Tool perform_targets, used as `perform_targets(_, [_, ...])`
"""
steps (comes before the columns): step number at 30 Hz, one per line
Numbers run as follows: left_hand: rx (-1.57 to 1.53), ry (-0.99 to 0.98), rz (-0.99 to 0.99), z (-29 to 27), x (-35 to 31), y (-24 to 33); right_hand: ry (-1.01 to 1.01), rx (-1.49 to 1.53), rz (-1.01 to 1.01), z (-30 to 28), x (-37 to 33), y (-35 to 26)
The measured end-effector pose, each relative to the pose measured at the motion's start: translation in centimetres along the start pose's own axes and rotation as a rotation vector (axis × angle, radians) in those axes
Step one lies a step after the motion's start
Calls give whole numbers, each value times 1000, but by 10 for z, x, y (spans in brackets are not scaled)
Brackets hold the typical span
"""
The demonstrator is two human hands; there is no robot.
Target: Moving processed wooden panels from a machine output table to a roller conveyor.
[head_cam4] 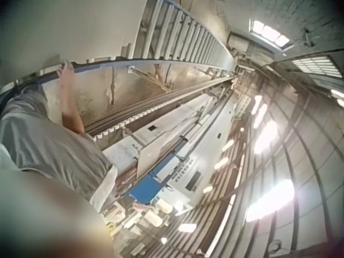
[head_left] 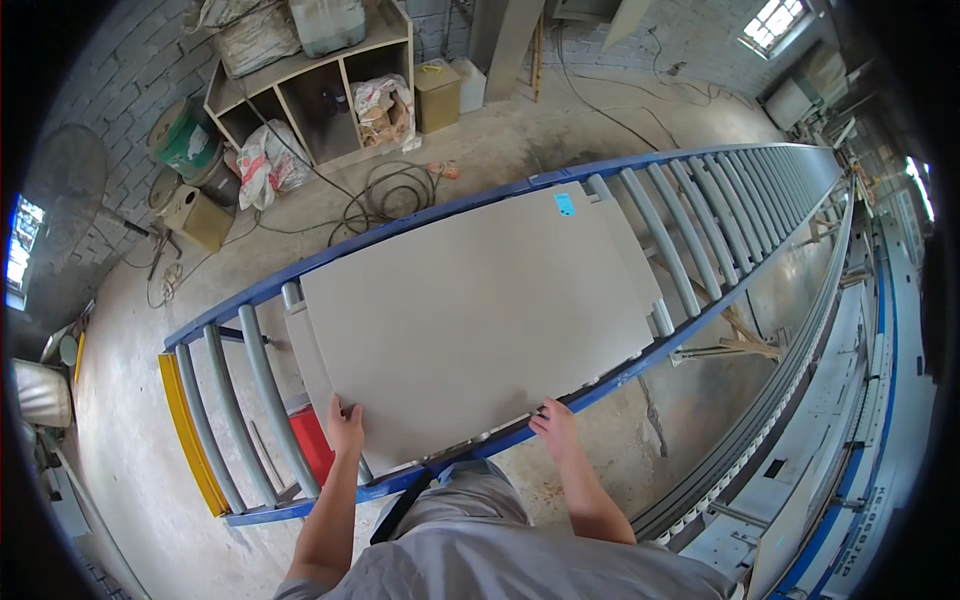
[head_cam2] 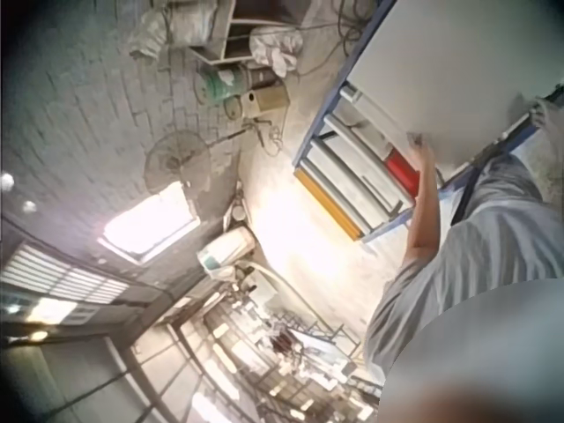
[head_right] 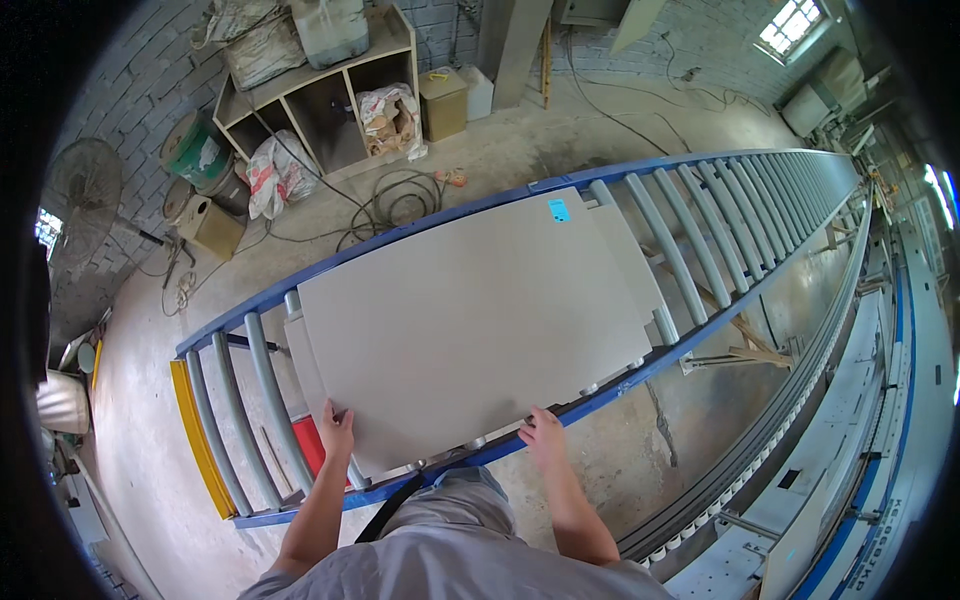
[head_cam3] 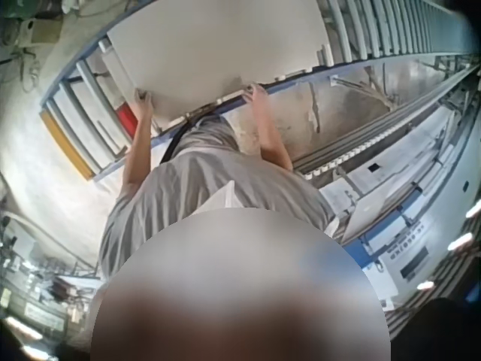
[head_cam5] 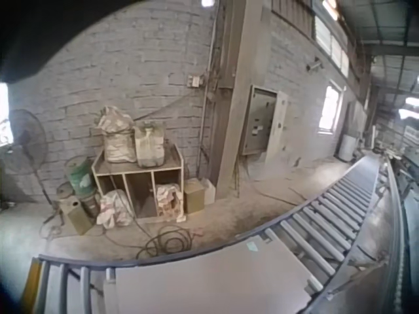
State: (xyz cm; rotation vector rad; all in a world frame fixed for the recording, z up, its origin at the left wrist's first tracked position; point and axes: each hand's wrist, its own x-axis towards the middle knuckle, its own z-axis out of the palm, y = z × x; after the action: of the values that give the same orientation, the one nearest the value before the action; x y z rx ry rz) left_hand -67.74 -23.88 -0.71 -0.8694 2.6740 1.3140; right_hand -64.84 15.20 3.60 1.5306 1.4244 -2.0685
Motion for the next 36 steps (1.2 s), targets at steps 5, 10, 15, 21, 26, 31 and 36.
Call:
perform_targets(5, [39,23,-5,-2,7,-3,38,113,-79,16,22,13])
perform_targets(10, [3,-46,12,-9,16,0,134,-69,-70,23,22,9])
perform_targets(15, [-43,-55,41,-12,20,-16,146,-105,-97,30,25,14])
perform_targets(21, [-336,-183,-77,8,29,-21,116,100,-99,16,13,14])
perform_targets(26, [-266,-314,-51,6,49,-38,-144,266,-238,13,-30,46])
perform_targets(31, [-483,-399,-51,2,47,-34,-394,268,-383,-1,-202,81])
perform_targets(36, [-486,-502,26,1,42,-32,-182,371,-389,-77,-312,176])
